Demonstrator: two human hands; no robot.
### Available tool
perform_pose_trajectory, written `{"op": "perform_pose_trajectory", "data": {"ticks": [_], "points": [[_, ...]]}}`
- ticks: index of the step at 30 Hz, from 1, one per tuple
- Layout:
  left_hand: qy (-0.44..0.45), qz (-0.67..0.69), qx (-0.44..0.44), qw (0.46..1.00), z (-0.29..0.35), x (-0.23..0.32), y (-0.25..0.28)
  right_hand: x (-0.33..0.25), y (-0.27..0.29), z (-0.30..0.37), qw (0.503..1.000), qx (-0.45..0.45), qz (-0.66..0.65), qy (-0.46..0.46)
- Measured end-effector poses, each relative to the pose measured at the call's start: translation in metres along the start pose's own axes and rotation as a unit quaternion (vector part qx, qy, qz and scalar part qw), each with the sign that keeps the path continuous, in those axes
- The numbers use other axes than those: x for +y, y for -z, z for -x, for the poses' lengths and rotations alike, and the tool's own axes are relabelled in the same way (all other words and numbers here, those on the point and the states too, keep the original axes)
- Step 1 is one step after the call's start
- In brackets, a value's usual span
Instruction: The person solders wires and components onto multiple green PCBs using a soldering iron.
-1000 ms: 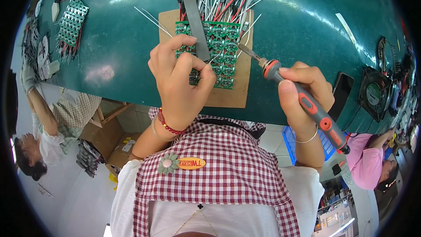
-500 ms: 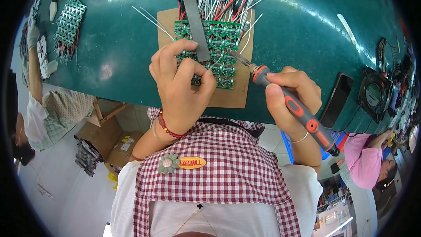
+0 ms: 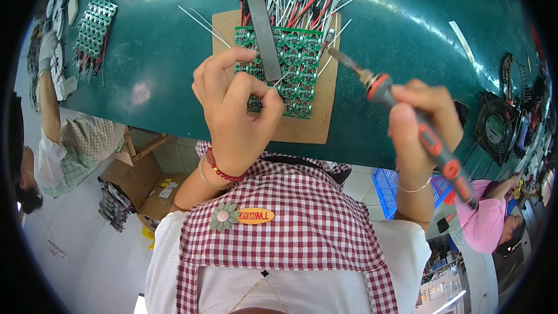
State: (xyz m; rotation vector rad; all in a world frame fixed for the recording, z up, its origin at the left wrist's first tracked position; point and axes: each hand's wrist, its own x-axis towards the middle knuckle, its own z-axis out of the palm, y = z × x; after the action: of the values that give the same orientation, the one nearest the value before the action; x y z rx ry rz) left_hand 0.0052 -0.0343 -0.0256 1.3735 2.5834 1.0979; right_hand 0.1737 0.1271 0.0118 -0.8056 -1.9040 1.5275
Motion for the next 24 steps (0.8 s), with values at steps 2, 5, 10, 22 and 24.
{"op": "perform_pose_trajectory", "data": {"ticks": [2, 5, 10, 22, 24], "points": [[-0.005, 0.001, -0.001, 1.000, -0.003, 0.000, -0.001, -0.002, 0.011, -0.020, 0.999, -0.032, -0.023, -0.032], [-0.014, 0.002, 0.005, 1.000, -0.010, 0.001, -0.006, 0.004, 0.020, -0.053, 0.991, -0.078, -0.063, -0.092], [-0.010, -0.010, 0.009, 1.000, -0.020, 0.002, -0.011, 0.017, 0.011, -0.085, 0.971, -0.173, -0.083, -0.141], [0.007, -0.016, -0.018, 1.000, -0.025, 0.005, -0.010, 0.023, 0.002, -0.094, 0.957, -0.216, -0.077, -0.178], [0.002, -0.015, -0.021, 1.000, -0.026, 0.004, -0.011, 0.023, 0.002, -0.093, 0.957, -0.215, -0.069, -0.183]]}}
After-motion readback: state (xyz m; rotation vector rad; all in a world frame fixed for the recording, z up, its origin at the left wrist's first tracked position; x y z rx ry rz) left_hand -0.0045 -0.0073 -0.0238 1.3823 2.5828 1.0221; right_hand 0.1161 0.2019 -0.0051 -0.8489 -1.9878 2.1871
